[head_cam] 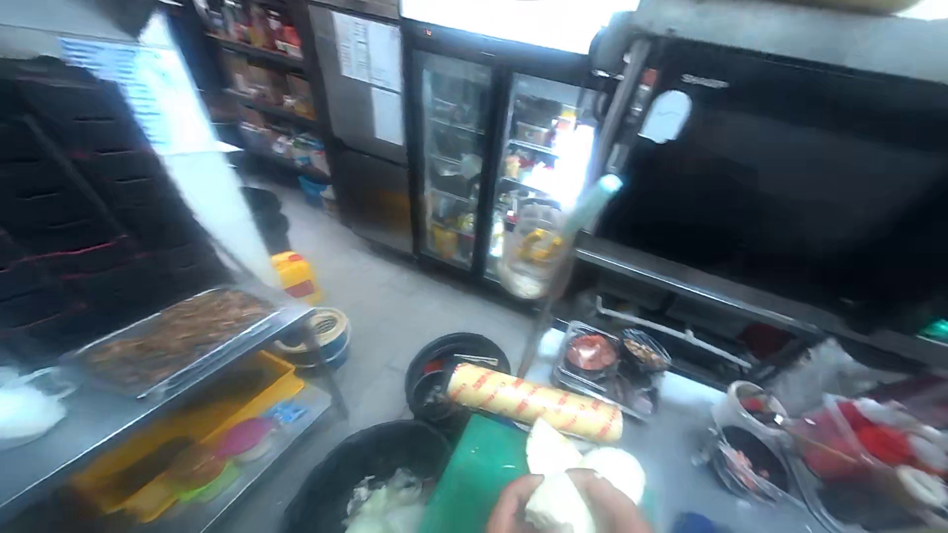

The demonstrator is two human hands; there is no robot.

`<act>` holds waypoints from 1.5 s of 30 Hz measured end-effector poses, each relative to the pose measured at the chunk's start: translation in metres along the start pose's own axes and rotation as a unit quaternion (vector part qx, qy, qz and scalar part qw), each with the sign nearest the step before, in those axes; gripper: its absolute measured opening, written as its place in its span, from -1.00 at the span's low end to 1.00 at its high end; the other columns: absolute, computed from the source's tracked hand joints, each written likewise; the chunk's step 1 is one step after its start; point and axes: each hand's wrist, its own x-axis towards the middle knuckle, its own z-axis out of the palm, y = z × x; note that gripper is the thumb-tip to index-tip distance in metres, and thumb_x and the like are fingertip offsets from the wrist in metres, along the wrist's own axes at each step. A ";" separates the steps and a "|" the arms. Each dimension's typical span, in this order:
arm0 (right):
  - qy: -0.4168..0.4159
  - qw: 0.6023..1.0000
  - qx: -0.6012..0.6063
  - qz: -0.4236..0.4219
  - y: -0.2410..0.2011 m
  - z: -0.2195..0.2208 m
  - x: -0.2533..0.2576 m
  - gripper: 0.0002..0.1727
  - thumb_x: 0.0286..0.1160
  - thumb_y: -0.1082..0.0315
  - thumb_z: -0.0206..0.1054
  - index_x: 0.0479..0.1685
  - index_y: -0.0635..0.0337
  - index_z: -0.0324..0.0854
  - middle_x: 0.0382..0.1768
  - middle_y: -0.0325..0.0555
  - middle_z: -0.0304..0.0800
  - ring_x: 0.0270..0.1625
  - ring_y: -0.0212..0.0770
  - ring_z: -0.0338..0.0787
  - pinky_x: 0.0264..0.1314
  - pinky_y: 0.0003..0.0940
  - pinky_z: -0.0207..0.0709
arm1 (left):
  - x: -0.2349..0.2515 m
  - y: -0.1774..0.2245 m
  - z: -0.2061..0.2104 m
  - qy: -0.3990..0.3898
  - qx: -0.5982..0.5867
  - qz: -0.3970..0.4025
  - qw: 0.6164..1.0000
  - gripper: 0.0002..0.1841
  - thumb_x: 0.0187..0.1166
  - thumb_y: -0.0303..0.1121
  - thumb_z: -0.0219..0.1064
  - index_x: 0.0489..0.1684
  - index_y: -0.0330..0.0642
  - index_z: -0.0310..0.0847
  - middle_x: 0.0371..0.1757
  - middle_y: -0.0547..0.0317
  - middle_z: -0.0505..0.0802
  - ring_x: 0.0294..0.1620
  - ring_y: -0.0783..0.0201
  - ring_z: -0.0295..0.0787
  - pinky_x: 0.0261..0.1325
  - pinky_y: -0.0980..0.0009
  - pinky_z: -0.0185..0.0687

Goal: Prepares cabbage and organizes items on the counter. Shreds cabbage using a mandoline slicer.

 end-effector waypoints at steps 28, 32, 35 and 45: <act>0.368 0.927 0.071 -0.023 0.013 -0.184 -0.412 -0.40 0.41 0.53 0.52 0.50 0.24 0.53 0.21 0.12 0.83 0.14 0.09 0.88 0.21 0.08 0.83 | -0.144 -0.113 0.365 -0.212 -0.002 -0.253 0.944 -0.35 0.26 -0.43 0.68 0.39 -0.32 0.53 0.11 -0.25 0.83 -0.04 -0.13 0.87 0.03 -0.06 0.88; 0.335 0.940 0.071 0.012 0.015 -0.196 -0.413 -0.33 0.31 0.50 0.60 0.52 0.13 0.54 0.27 0.04 0.81 0.23 0.03 0.85 0.29 0.04 0.81 | -0.153 -0.114 0.372 -0.209 0.046 -0.224 0.951 -0.32 0.18 -0.41 0.75 0.34 -0.26 0.54 0.14 -0.19 0.83 -0.16 -0.10 0.91 -0.04 -0.03 0.93; 0.335 0.937 0.071 0.064 0.022 -0.200 -0.407 -0.38 0.26 0.42 0.67 0.42 0.08 0.64 0.17 0.00 0.87 0.17 0.00 0.88 0.26 0.02 0.82 | -0.151 -0.121 0.366 -0.202 0.100 -0.222 0.949 -0.30 0.13 -0.33 0.79 0.33 -0.19 0.58 0.16 -0.12 0.82 -0.17 -0.05 0.92 -0.08 0.00 0.96; 0.390 0.908 0.109 0.110 0.024 -0.178 -0.382 -0.42 0.24 0.36 0.70 0.30 0.22 0.64 0.10 0.11 0.86 0.08 0.10 0.90 0.07 0.12 0.88 | -0.118 -0.129 0.331 -0.245 -0.010 -0.351 0.904 -0.45 0.45 -0.33 0.57 0.45 -0.21 0.57 0.03 -0.16 0.85 -0.17 0.01 0.86 -0.13 0.02 0.85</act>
